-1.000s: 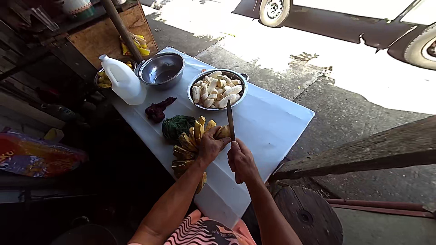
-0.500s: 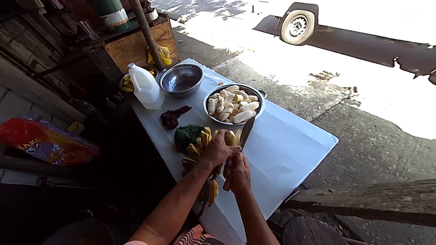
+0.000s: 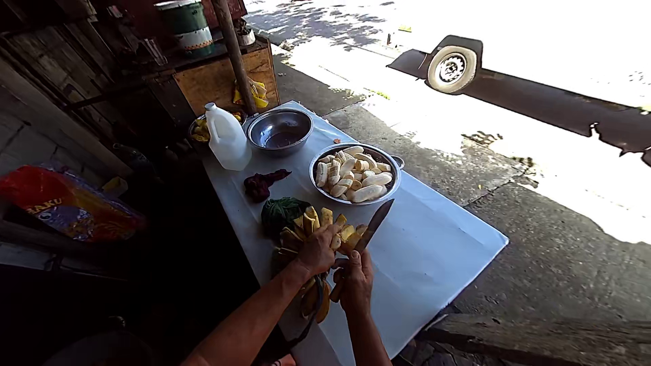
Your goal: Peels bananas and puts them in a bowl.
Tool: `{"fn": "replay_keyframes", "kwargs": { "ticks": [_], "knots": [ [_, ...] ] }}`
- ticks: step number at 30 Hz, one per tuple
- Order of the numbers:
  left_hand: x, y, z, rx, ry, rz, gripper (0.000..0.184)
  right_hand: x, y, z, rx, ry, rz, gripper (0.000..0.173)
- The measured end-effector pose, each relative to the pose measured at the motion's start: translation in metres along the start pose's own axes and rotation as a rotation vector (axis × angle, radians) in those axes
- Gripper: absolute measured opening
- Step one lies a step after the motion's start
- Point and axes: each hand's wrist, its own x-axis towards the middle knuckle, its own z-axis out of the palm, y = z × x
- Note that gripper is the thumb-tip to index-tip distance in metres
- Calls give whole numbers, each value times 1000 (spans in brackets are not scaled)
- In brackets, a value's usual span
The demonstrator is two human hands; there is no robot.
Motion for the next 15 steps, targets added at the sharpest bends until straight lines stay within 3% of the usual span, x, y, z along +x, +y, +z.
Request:
{"fn": "replay_keyframes", "kwargs": {
  "ticks": [4, 8, 12, 15],
  "knots": [
    [-3, 5, -9, -123, -79, -34, 58, -3, 6, -4, 176, -138, -28, 52],
    [-3, 12, 7, -157, 160, -219, 47, 6, 6, 2, 28, -190, -24, 54],
    [-9, 5, 17, -305, 196, -52, 50, 24, 15, -11, -325, -135, -80, 66],
    [-10, -15, 28, -784, 225, 91, 46, 35, 10, -21, -274, -67, 17, 44]
  ]
}}
